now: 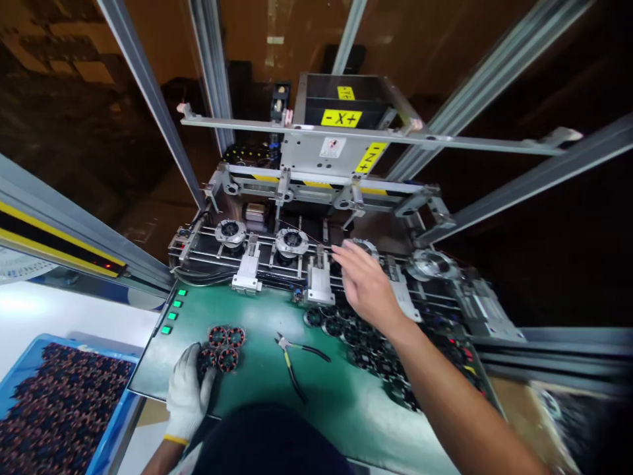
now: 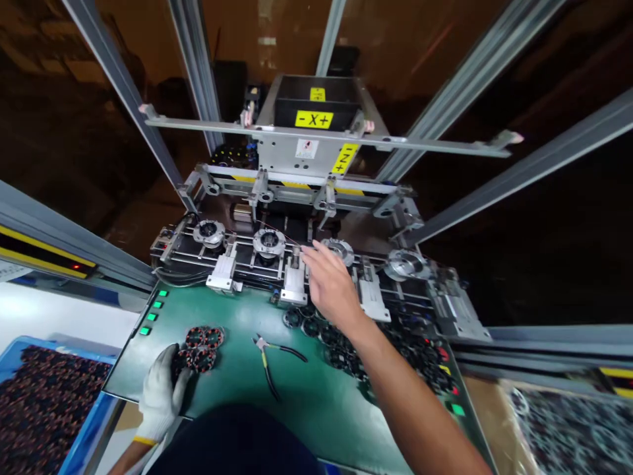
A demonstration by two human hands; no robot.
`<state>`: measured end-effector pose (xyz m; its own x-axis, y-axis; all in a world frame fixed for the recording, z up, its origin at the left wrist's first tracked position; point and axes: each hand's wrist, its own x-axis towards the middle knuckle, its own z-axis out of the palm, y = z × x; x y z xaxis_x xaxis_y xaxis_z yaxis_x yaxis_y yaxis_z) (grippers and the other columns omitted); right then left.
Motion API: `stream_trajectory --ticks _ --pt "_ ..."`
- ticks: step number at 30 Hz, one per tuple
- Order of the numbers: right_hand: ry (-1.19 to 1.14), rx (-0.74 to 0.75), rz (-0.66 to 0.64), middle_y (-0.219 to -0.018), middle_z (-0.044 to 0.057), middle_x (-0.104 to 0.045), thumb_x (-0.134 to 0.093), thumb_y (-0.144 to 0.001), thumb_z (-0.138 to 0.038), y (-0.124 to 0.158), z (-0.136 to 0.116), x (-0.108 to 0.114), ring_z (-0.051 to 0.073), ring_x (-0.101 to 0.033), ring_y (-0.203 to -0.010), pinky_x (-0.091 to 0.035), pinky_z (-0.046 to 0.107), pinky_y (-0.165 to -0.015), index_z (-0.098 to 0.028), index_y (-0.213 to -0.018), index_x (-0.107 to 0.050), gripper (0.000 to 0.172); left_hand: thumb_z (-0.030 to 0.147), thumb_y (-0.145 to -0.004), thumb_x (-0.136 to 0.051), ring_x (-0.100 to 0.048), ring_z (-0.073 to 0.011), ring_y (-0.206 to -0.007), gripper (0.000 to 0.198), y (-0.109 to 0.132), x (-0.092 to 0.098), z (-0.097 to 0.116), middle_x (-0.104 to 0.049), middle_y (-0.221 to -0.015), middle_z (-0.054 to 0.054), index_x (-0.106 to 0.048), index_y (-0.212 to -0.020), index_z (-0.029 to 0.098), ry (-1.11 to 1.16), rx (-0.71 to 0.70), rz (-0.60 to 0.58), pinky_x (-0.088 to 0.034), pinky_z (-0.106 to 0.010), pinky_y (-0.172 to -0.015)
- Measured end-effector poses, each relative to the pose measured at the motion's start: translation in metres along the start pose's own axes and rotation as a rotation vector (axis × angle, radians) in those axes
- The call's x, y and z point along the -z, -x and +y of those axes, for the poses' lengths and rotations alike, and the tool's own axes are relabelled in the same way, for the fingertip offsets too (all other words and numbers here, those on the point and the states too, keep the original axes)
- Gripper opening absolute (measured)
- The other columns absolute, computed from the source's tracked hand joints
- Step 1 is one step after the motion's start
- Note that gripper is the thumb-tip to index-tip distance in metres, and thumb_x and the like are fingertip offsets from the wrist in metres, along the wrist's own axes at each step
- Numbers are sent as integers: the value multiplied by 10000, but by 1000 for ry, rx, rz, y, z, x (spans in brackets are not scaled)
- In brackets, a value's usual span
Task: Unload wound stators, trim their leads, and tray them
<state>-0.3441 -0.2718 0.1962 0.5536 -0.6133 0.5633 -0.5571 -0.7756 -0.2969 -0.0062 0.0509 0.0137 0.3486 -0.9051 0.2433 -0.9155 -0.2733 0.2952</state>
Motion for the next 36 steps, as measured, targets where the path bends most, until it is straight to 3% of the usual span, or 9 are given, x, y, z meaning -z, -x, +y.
stream_trajectory --ticks 5,9,13,16,21,25,29,32,36 --pt "132 -296 224 -1283 139 -632 -550 -922 -118 136 -20 18 268 -568 -1257 -469 529 -1092 -184 -1253 -590 340 525 -976 -422 -563 -359 -1182 619 -5 6 3 -559 -1313 -205 -403 -1431 106 -17 5 -2 -498 -515 -967" --pt "184 -392 109 -1145 170 -683 -582 -936 -260 228 -23 0 326 -600 -1194 -545 557 -963 -145 -1118 -652 226 565 -964 -411 -578 -355 -1152 652 -8 8 3 -573 -1271 -215 -442 -1383 66 -27 -15 -21 -496 -495 -985" --pt "169 -485 -32 -1460 205 -482 -602 -919 -299 260 -27 -20 395 -393 -1403 -474 619 -1017 -134 -1092 -692 256 556 -963 -415 -582 -350 -1146 649 -10 9 1 -577 -1260 -207 -445 -1380 60 -39 -22 -43 -497 -484 -994" --pt "130 -554 -119 -1579 170 -325 -628 -887 -220 257 -28 -28 421 -273 -1461 -405 657 -1047 -156 -1039 -715 187 535 -968 -416 -574 -361 -1170 656 -10 10 1 -570 -1267 -222 -436 -1391 34 -51 -24 -59 -487 -487 -1011" --pt "28 -608 -139 -1565 159 -359 -576 -883 -122 249 -33 -35 422 -196 -1490 -270 715 -1102 -148 -898 -726 153 511 -971 -424 -574 -358 -1176 624 -8 10 2 -572 -1266 -226 -439 -1381 42 -62 -2 -55 -484 -487 -1017" --pt "-126 -586 -79 -1488 184 -460 -569 -936 -293 226 -40 -14 385 -397 -1407 -429 639 -1051 -155 -860 -708 210 521 -971 -389 -589 -350 -1141 602 -6 5 2 -582 -1252 -212 -448 -1368 71 -51 21 -44 -502 -497 -986" --pt "-551 -572 33 -1392 124 -571 -547 -971 -328 153 -20 36 226 -620 -1211 -566 350 -962 -186 -865 -637 199 544 -966 -362 -584 -358 -1146 642 -5 -1 -1 -582 -1251 -223 -464 -1354 44 -39 26 -18 -499 -507 -983" --pt "-511 -438 66 -1308 130 -616 -618 -915 -340 82 20 61 233 -647 -1153 -584 347 -908 -190 -929 -658 156 550 -963 -358 -600 -359 -1111 650 -3 -5 -5 -595 -1229 -228 -477 -1341 35 -42 29 -16 -511 -503 -954" --pt "-326 -326 -11 -1307 116 -627 -657 -830 -236 15 81 55 272 -624 -1182 -519 455 -1019 -177 -874 -684 79 548 -965 -362 -610 -338 -1118 640 -2 -9 -10 -607 -1228 -214 -475 -1353 52 -54 42 -30 -521 -466 -947"
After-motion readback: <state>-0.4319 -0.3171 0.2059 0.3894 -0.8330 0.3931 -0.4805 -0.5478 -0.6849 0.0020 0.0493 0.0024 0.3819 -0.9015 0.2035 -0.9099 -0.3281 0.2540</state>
